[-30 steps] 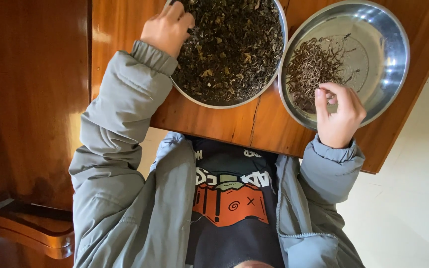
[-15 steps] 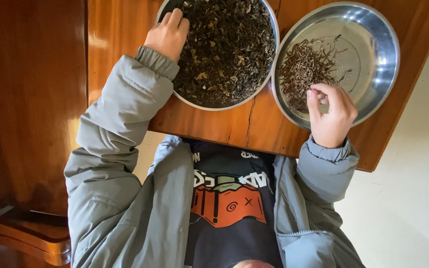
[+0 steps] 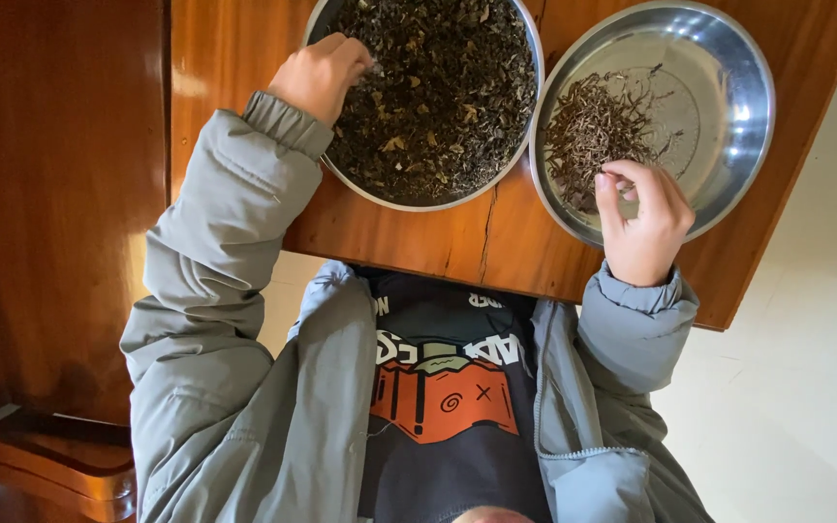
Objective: Sorting dried tea leaves by manually picking out stems and debris and placing them in a separate metal plate.
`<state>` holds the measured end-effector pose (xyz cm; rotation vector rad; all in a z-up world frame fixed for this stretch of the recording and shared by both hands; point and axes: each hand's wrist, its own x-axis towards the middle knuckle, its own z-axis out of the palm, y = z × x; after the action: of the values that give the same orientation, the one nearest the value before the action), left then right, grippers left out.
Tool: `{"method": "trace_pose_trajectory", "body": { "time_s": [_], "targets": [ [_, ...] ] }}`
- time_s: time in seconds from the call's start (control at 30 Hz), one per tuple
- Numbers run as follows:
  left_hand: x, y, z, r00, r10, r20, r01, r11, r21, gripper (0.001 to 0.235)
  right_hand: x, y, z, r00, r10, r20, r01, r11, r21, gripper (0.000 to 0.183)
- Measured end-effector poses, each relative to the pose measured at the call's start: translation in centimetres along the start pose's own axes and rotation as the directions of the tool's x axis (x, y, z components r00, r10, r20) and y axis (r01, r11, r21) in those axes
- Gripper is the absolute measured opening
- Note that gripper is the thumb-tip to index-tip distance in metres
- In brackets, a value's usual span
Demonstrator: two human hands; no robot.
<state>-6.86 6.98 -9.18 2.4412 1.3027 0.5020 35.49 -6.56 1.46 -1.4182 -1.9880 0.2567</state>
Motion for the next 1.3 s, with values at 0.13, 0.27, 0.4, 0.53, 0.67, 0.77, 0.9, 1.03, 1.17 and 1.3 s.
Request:
{"method": "trace_pose_trajectory", "body": {
  "time_s": [0.13,0.27,0.4,0.53,0.67,0.77,0.9,1.03,1.17,1.3],
  "targets": [
    [0.3,-0.2,0.0,0.996,-0.077,-0.035,0.081,0.986,0.147,0.009,-0.1,0.2,0.2,1.000,0.002,0.005,-0.002,1.000,-0.001,0.005],
    [0.5,-0.5,-0.1,0.998,-0.023,-0.055,0.036,0.968,0.248,0.019,-0.3,0.5,0.3,1.000,0.002,0.003,-0.002,1.000,-0.010,0.003],
    [0.3,-0.2,0.9,0.999,-0.031,0.039,0.007,0.868,0.496,0.057,-0.2,0.6,0.5,1.000,-0.011,0.002,0.011,1.000,-0.003,0.006],
    [0.3,-1.4,3.4,0.990,0.079,-0.121,0.008,0.809,0.587,0.024,-0.1,0.7,0.6,1.000,-0.008,0.006,0.008,1.000,0.003,0.003],
    [0.3,-1.1,3.5,0.985,0.094,-0.144,-0.003,0.848,0.530,0.016,-0.2,1.0,0.7,1.000,-0.001,0.012,0.001,1.000,-0.010,0.003],
    [0.4,-1.0,3.6,0.990,0.067,-0.126,0.004,0.870,0.492,0.019,-0.3,1.1,0.6,1.000,-0.007,0.011,0.007,1.000,-0.007,0.005],
    [0.4,-0.1,2.6,0.992,0.035,-0.120,0.029,0.871,0.490,0.011,-0.4,1.2,0.6,1.000,-0.014,0.005,0.014,1.000,-0.022,0.008],
    [0.5,-0.3,3.4,0.992,0.026,-0.123,0.041,0.857,0.514,0.014,-0.5,1.2,0.7,1.000,-0.010,0.011,0.010,1.000,-0.010,0.009],
    [0.9,-0.5,4.2,0.968,0.094,-0.234,0.062,0.811,0.581,0.022,-0.6,1.3,0.6,1.000,-0.014,0.009,0.014,1.000,-0.010,0.005],
    [0.6,-0.7,4.5,0.979,0.054,-0.195,0.067,0.822,0.566,0.013,-0.7,1.0,0.4,0.999,-0.033,-0.006,0.034,0.999,0.003,0.009]
  ]
}}
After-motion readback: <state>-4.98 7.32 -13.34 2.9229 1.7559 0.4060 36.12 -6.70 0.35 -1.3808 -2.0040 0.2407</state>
